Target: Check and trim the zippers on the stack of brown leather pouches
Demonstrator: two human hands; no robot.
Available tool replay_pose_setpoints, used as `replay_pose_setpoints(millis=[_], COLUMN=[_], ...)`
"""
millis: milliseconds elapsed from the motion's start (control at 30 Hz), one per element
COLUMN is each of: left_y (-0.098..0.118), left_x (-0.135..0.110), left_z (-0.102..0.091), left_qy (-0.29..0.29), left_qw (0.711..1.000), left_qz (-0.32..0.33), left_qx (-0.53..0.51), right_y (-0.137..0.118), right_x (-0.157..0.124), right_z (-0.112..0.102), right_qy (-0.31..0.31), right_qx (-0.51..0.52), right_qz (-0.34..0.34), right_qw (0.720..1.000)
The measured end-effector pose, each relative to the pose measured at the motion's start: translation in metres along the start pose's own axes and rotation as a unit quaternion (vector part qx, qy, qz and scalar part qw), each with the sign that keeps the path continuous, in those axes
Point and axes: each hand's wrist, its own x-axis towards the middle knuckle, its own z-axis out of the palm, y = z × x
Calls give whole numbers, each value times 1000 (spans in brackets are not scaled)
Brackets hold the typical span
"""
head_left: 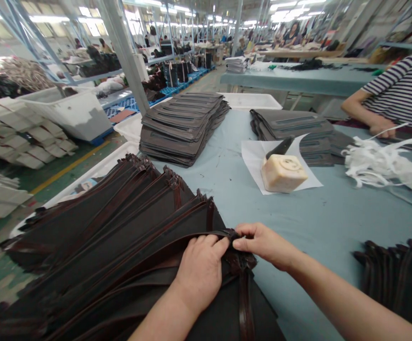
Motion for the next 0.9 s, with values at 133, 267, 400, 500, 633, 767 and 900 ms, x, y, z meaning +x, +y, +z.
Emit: replay_pose_setpoints(millis=[133,267,400,500,633,767,900], left_y=[1,2,3,4,6,7,9], left_x=[-1,0,-2,-4,-5,-5,-6], left_z=[1,2,4,7,9,10,10], left_qy=[-1,2,-5,-8,-4,-2,-5], left_qw=[1000,1000,999,998,997,997,996], left_qz=[20,23,31,39,45,44,54], left_qx=[14,19,38,55,62,70,77], right_y=[-2,-6,-7,-5,-2,-2,-4], right_x=[2,0,-1,0,2,5,5], right_z=[6,12,15,19,27,32,26], right_qy=[37,69,72,82,123,145,97], right_qx=[39,98,120,86,83,148,156], right_qz=[15,23,33,59,80,90,53], right_qw=[998,993,990,991,986,974,982])
